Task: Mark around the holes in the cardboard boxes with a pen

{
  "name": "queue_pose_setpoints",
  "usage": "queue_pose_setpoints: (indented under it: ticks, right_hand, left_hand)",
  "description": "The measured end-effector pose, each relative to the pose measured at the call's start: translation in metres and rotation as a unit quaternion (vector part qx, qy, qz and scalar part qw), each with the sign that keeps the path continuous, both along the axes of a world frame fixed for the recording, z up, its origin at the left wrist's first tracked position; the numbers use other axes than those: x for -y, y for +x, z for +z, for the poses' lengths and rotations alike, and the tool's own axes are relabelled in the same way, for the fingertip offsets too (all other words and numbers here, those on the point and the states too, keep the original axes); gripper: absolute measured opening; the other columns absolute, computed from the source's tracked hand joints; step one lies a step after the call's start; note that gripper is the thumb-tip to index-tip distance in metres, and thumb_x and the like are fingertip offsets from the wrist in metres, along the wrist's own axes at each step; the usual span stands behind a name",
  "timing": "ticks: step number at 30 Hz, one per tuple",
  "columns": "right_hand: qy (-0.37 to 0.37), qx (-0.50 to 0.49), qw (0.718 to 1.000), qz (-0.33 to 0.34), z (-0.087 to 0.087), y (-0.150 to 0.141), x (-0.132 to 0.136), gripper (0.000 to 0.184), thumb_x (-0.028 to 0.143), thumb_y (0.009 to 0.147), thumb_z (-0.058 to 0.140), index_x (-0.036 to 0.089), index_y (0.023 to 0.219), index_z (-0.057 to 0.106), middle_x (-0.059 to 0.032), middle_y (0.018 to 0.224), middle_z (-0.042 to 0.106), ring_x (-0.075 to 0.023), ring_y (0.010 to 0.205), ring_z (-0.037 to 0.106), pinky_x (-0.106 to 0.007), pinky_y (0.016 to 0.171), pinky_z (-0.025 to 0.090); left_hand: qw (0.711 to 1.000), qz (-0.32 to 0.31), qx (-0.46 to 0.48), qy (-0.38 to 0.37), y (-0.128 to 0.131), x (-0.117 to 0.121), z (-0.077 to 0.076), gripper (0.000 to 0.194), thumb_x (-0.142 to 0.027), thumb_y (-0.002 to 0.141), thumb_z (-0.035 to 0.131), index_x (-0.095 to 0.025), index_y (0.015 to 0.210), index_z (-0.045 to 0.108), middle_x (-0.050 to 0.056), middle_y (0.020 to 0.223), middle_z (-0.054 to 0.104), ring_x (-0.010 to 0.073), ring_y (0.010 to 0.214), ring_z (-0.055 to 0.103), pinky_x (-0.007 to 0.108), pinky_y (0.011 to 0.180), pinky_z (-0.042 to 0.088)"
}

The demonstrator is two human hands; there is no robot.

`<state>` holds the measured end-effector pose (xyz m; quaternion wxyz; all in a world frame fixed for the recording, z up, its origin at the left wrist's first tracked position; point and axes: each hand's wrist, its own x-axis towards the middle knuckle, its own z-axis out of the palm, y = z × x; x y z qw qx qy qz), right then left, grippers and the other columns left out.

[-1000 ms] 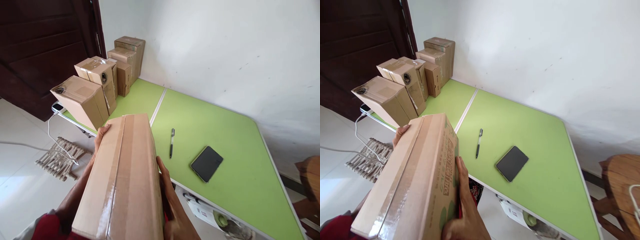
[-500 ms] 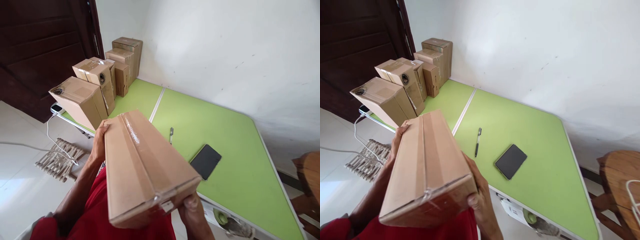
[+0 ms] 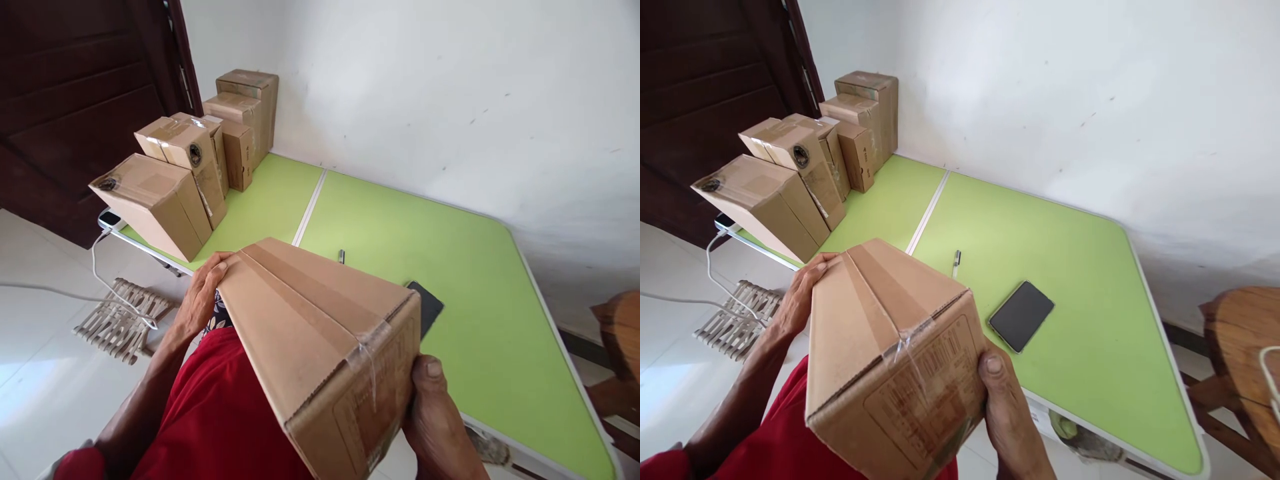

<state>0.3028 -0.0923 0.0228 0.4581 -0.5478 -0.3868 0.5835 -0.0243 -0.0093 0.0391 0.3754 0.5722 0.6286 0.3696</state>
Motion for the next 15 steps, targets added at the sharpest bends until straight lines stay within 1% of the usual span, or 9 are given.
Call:
queue_pose_setpoints:
  ticks: [2, 4, 7, 9, 13, 15]
  right_hand:
    - [-0.016, -0.018, 1.000, 0.012, 0.000, -0.001, 0.000, 0.084, 0.099, 0.082, 0.056, 0.026, 0.110, 0.088, -0.0112, 0.104, 0.085, -0.0465, 0.116, 0.075, -0.052, 0.094, 0.065]
    - [-0.013, -0.029, 0.999, 0.027, 0.001, -0.003, -0.001, 0.084, 0.098, 0.082, 0.057, 0.026, 0.113, 0.088, -0.0112, 0.104, 0.086, -0.0460, 0.114, 0.077, -0.052, 0.095, 0.065]
    - [0.017, -0.027, 0.999, 0.036, 0.007, -0.008, -0.003, 0.076, 0.094, 0.085, 0.060, 0.027, 0.107, 0.089, -0.0098, 0.099, 0.086, -0.0449, 0.114, 0.077, -0.050, 0.096, 0.064]
    - [0.020, -0.022, 0.999, 0.037, 0.012, -0.011, -0.004, 0.076, 0.096, 0.083, 0.060, 0.028, 0.104, 0.089, -0.0092, 0.094, 0.086, -0.0442, 0.112, 0.078, -0.049, 0.094, 0.065]
    - [-0.039, -0.018, 0.998, 0.038, 0.023, -0.015, -0.005, 0.088, 0.102, 0.077, 0.059, 0.024, 0.109, 0.087, -0.0104, 0.089, 0.085, -0.0434, 0.109, 0.079, -0.051, 0.094, 0.066]
    - [-0.047, -0.022, 0.998, 0.045, 0.025, -0.014, -0.005, 0.088, 0.101, 0.076, 0.061, 0.023, 0.108, 0.086, -0.0109, 0.090, 0.085, -0.0434, 0.109, 0.079, -0.052, 0.096, 0.065]
  left_hand:
    - [1.000, 0.004, -0.028, -0.005, -0.002, 0.001, 0.004, 0.054, -0.057, 0.107, 0.037, -0.023, 0.126, 0.074, 0.008, 0.127, 0.075, 0.0347, 0.115, 0.063, 0.044, 0.104, 0.046]
    - [0.999, -0.005, -0.042, -0.012, -0.005, 0.002, 0.007, 0.055, -0.060, 0.107, 0.038, -0.023, 0.125, 0.074, 0.007, 0.125, 0.075, 0.0347, 0.115, 0.063, 0.042, 0.101, 0.048]
    - [0.999, -0.037, -0.030, -0.012, -0.010, 0.003, 0.011, 0.056, -0.063, 0.106, 0.039, -0.022, 0.123, 0.074, 0.007, 0.116, 0.076, 0.0313, 0.102, 0.064, 0.039, 0.091, 0.050]
    - [0.999, -0.042, -0.030, -0.013, -0.013, 0.005, 0.014, 0.058, -0.065, 0.106, 0.040, -0.021, 0.121, 0.074, 0.007, 0.111, 0.076, 0.0299, 0.096, 0.064, 0.038, 0.086, 0.050]
    - [0.997, -0.055, -0.054, -0.023, -0.014, 0.010, 0.021, 0.058, -0.066, 0.107, 0.039, -0.020, 0.120, 0.071, 0.006, 0.109, 0.075, 0.0284, 0.097, 0.065, 0.037, 0.085, 0.049]
    - [0.996, -0.068, -0.058, -0.024, -0.015, 0.011, 0.025, 0.057, -0.065, 0.108, 0.038, -0.020, 0.120, 0.070, 0.005, 0.108, 0.074, 0.0267, 0.095, 0.065, 0.036, 0.085, 0.048]
